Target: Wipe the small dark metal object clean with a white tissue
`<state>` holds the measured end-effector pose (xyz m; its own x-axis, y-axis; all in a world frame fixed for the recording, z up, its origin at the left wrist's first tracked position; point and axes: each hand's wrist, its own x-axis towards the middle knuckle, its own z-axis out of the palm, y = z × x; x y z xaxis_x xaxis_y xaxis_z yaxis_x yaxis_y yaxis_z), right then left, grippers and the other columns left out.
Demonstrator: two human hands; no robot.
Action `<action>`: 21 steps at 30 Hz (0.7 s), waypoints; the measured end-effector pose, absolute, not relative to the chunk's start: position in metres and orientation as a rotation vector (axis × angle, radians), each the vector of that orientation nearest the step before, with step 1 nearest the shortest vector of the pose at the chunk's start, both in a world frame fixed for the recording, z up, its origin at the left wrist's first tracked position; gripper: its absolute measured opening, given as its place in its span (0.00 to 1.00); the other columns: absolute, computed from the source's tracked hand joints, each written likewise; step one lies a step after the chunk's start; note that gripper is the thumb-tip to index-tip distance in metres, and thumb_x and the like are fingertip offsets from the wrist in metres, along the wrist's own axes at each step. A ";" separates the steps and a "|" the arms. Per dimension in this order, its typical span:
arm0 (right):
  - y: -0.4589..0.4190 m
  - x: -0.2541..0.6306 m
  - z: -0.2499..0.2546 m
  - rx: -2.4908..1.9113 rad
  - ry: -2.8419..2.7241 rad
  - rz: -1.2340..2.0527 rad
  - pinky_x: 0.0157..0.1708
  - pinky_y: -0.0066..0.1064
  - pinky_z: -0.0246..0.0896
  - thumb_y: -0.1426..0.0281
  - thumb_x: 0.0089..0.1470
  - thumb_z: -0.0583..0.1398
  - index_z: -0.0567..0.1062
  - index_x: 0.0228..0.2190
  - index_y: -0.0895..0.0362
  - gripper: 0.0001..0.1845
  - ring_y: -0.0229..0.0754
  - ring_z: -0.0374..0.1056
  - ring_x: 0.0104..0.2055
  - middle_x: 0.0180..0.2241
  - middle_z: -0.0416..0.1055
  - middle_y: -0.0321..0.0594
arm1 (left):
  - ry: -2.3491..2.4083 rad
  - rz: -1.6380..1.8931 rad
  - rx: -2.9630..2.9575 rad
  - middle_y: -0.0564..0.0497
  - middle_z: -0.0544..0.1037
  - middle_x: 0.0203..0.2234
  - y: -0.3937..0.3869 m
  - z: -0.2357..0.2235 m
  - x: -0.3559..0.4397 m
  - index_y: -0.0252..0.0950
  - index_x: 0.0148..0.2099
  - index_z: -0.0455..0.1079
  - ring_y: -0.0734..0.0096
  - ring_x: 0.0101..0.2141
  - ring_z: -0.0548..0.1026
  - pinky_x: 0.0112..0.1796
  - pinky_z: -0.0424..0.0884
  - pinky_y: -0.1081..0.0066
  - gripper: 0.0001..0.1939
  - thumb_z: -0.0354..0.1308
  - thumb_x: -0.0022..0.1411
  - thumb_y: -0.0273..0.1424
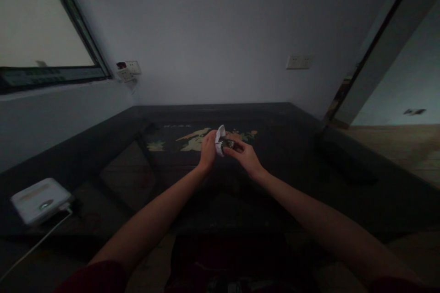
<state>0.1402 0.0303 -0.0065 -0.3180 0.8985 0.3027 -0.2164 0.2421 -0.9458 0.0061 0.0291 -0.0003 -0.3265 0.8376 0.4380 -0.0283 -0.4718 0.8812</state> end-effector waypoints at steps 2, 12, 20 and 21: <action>0.027 0.141 -0.003 -0.654 -1.442 1.323 0.50 0.43 0.65 0.61 0.37 0.71 0.78 0.35 0.55 0.21 0.49 0.73 0.44 0.39 0.79 0.41 | 0.994 1.821 1.188 0.49 0.78 0.27 0.033 0.001 0.005 0.33 0.32 0.74 0.67 0.30 0.75 0.34 0.69 0.71 0.17 0.48 0.60 0.37; 0.038 0.143 -0.001 -0.636 -1.430 1.307 0.51 0.44 0.64 0.65 0.33 0.73 0.78 0.37 0.54 0.24 0.50 0.73 0.45 0.39 0.78 0.40 | 0.688 1.598 0.656 0.49 0.79 0.25 0.037 0.006 0.008 0.32 0.33 0.72 0.70 0.28 0.77 0.34 0.73 0.73 0.13 0.49 0.60 0.34; 0.040 0.142 -0.009 -0.543 -1.292 1.433 0.47 0.38 0.68 0.64 0.39 0.70 0.76 0.39 0.54 0.22 0.43 0.72 0.42 0.41 0.77 0.38 | 0.784 1.715 0.589 0.50 0.77 0.22 0.046 0.002 0.002 0.31 0.33 0.71 0.70 0.28 0.77 0.35 0.72 0.73 0.16 0.44 0.63 0.31; 0.040 0.142 -0.009 -0.495 -1.271 1.478 0.45 0.36 0.69 0.62 0.41 0.69 0.76 0.38 0.54 0.20 0.43 0.72 0.42 0.41 0.76 0.39 | 0.786 1.726 0.582 0.50 0.77 0.22 0.046 0.002 0.002 0.32 0.33 0.71 0.70 0.27 0.77 0.34 0.72 0.73 0.15 0.44 0.63 0.31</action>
<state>0.1417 0.0397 -0.0091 -0.3397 0.8867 0.3136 -0.4425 0.1436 -0.8852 0.0025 0.0459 0.0018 -0.2812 0.9597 -0.0049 -0.6338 -0.1818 0.7518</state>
